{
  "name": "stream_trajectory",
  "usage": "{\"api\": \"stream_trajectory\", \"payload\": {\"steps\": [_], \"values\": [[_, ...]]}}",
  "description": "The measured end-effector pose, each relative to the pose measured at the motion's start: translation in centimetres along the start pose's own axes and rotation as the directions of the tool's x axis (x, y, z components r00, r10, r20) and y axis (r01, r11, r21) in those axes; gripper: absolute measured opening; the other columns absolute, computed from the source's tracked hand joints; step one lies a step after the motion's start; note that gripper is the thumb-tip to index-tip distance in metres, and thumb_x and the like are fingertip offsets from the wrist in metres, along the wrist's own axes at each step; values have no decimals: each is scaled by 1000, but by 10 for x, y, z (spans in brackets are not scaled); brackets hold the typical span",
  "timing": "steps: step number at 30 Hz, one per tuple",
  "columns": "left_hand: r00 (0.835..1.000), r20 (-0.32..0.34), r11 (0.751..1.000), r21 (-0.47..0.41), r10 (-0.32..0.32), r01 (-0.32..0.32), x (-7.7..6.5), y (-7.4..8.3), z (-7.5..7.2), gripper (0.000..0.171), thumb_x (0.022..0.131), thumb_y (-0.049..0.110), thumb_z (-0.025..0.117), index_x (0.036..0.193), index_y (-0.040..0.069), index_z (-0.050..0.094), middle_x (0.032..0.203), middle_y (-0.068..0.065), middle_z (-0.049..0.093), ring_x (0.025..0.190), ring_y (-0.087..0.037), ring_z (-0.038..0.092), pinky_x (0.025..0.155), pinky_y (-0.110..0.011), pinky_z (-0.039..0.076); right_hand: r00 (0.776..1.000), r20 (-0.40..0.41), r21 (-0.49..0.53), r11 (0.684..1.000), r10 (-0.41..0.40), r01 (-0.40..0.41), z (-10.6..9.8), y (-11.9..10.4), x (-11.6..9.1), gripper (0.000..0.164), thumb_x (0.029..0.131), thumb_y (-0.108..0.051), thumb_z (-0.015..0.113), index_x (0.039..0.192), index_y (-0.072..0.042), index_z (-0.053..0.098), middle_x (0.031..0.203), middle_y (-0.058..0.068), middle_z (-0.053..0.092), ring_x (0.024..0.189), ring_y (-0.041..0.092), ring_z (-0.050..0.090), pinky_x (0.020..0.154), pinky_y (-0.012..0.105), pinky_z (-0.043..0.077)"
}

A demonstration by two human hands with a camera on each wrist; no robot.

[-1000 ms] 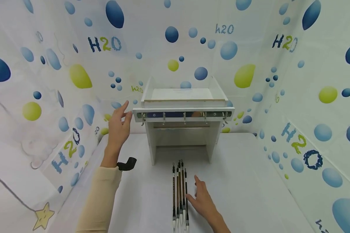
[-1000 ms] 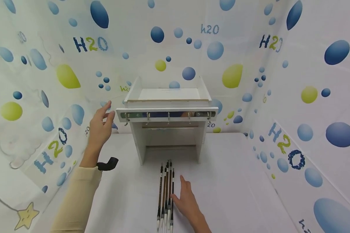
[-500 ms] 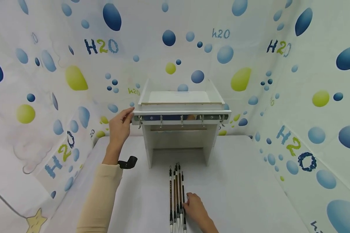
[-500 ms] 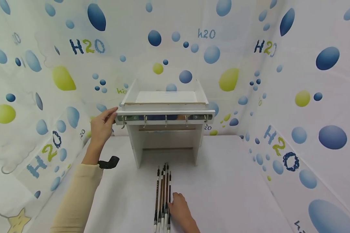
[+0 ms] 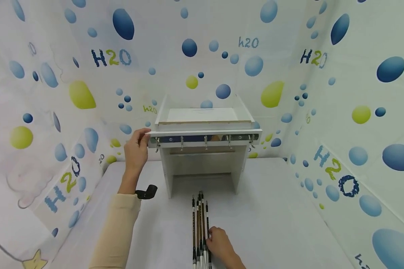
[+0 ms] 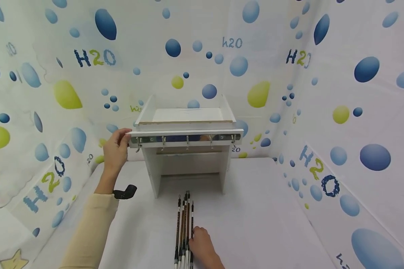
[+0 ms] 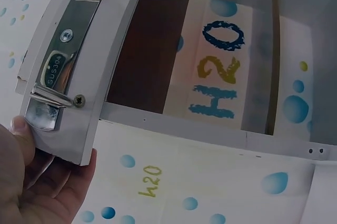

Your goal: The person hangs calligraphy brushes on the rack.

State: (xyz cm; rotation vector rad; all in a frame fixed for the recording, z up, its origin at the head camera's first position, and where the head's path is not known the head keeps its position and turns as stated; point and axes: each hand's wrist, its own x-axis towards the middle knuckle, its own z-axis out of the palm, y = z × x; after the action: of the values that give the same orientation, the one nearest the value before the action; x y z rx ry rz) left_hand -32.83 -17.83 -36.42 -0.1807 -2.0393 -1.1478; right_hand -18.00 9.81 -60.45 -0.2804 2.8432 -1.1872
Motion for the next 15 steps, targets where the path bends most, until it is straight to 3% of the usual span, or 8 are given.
{"api": "stream_trajectory", "payload": {"steps": [6, 15], "values": [[997, 54, 999, 5, -51, 51, 2, 2, -2, 31, 105, 24, 51, 125, 4, 62, 107, -19, 69, 79, -16, 52, 68, -15, 37, 999, -22, -14, 999, 42, -42, 3, -8, 1, 23, 80, -1, 67, 98, 14, 65, 72, 8, 61, 56, 9, 47, 49, 26, 43], [996, 60, 998, -1, -61, 61, 1, 1, -2, 32, 104, 23, 52, 128, 4, 61, 108, -19, 69, 80, -17, 53, 67, -15, 37, 996, -50, -40, 996, 73, -75, 2, -11, 2, 27, 74, 1, 65, 97, 15, 64, 78, 15, 65, 58, 13, 50, 48, 28, 45]]}}
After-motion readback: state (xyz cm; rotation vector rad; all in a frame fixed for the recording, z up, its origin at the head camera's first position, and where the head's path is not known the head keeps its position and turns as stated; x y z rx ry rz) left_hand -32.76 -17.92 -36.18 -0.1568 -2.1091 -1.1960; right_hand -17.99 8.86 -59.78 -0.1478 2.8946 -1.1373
